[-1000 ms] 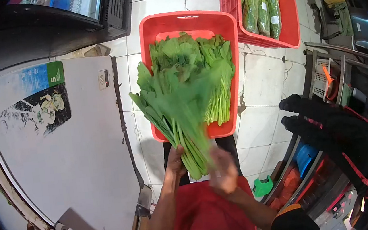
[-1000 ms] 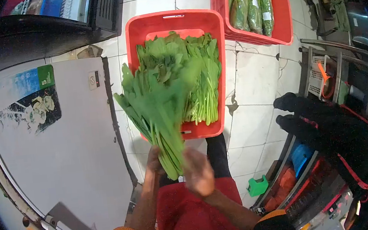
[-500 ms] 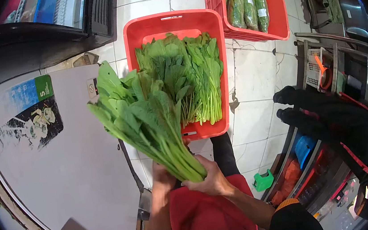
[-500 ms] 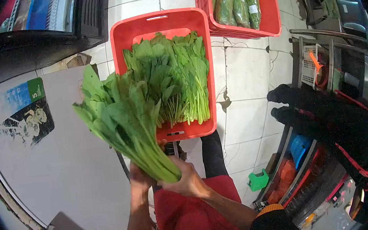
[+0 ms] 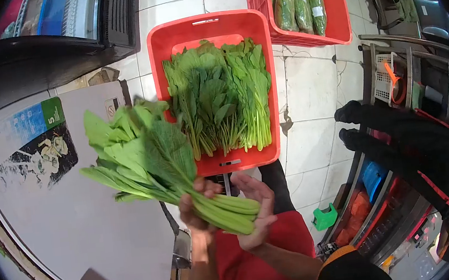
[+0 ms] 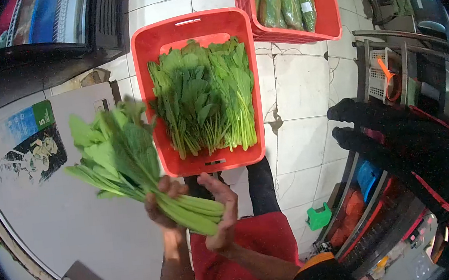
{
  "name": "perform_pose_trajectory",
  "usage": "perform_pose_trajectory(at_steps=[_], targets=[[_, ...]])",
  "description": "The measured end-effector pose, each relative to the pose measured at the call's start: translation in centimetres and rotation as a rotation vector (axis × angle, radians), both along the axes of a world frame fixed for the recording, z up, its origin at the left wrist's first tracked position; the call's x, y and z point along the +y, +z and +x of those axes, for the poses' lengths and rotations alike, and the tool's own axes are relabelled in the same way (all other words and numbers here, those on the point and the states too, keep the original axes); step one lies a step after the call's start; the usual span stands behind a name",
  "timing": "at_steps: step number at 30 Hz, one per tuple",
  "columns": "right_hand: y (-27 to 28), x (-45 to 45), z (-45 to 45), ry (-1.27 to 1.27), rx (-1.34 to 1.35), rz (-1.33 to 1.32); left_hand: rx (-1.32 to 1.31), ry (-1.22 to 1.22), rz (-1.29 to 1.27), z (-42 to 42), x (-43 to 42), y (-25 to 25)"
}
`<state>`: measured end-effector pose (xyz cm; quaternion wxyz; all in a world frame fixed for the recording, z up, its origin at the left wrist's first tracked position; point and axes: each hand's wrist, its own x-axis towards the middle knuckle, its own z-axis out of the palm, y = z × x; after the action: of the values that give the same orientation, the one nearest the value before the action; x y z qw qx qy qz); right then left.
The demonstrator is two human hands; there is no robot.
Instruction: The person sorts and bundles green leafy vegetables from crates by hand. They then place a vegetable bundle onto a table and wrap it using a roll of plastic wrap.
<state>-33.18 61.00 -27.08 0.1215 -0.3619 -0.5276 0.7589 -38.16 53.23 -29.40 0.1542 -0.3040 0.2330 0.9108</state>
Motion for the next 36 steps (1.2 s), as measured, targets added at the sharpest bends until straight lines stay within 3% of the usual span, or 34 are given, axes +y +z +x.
perform_pose_trajectory(at_steps=[2, 4, 7, 12, 14, 15, 17, 21, 23, 25, 26, 28, 30, 31, 36], targets=[[-1.7, -0.1, -0.1, 0.038, 0.09, 0.067, -0.024, 0.021, -0.074, -1.2, -1.6, 0.9], [-3.6, 0.7, 0.9, 0.102, 0.012, -0.125, 0.04, -0.012, -0.059, -2.1, -4.0, 1.5], [-11.5, 0.9, 1.7, 0.291, -0.355, 0.018, 0.082, -0.073, -0.224, -1.6, -7.0, 1.8], [-28.4, -5.1, 0.4, 0.562, -0.598, 0.225, 0.196, -0.257, -0.465, -1.6, -9.2, 1.3], [-32.5, -7.4, -0.4, 0.86, -0.945, 0.256, 0.178, -0.268, -0.487, -1.8, -9.9, 1.0], [-34.8, -9.0, -0.1, 0.861, -0.947, 0.246, 0.159, -0.287, -0.478, -1.7, -10.6, 0.7], [-38.2, -11.7, 1.5, 0.632, -0.766, 0.461, 0.098, -0.286, -0.462, -1.1, -11.9, 0.1], [-32.0, -10.2, -0.2, 0.552, -0.777, 0.486, 0.067, -0.335, -0.435, 1.2, -15.5, -1.7], [-26.7, -7.6, 0.3, 0.529, -0.642, -0.046, 0.033, -0.319, -0.426, 1.6, -15.6, -2.0], [-22.5, -4.7, 0.5, 0.422, -0.349, -0.306, -0.046, -0.313, -0.441, 2.1, -15.4, -1.7], [-20.3, -2.7, -0.1, 0.429, -0.342, -0.289, -0.035, -0.303, -0.429, 2.1, -15.1, -1.8], [-16.8, 1.1, -1.1, 0.086, -0.239, -1.044, -0.036, -0.284, -0.414, 2.4, -14.6, -2.4], [-16.1, 3.6, -1.0, 0.193, -0.364, -0.737, -0.062, -0.292, -0.367, 3.1, -14.1, -3.6], [-15.3, 4.6, -0.9, 0.134, -0.317, -0.788, -0.098, -0.289, -0.357, 2.9, -13.4, -3.9], [-8.2, 6.8, -1.5, 0.338, -0.32, -0.035, -0.15, -0.31, -0.248, 2.1, -10.1, -6.9]])
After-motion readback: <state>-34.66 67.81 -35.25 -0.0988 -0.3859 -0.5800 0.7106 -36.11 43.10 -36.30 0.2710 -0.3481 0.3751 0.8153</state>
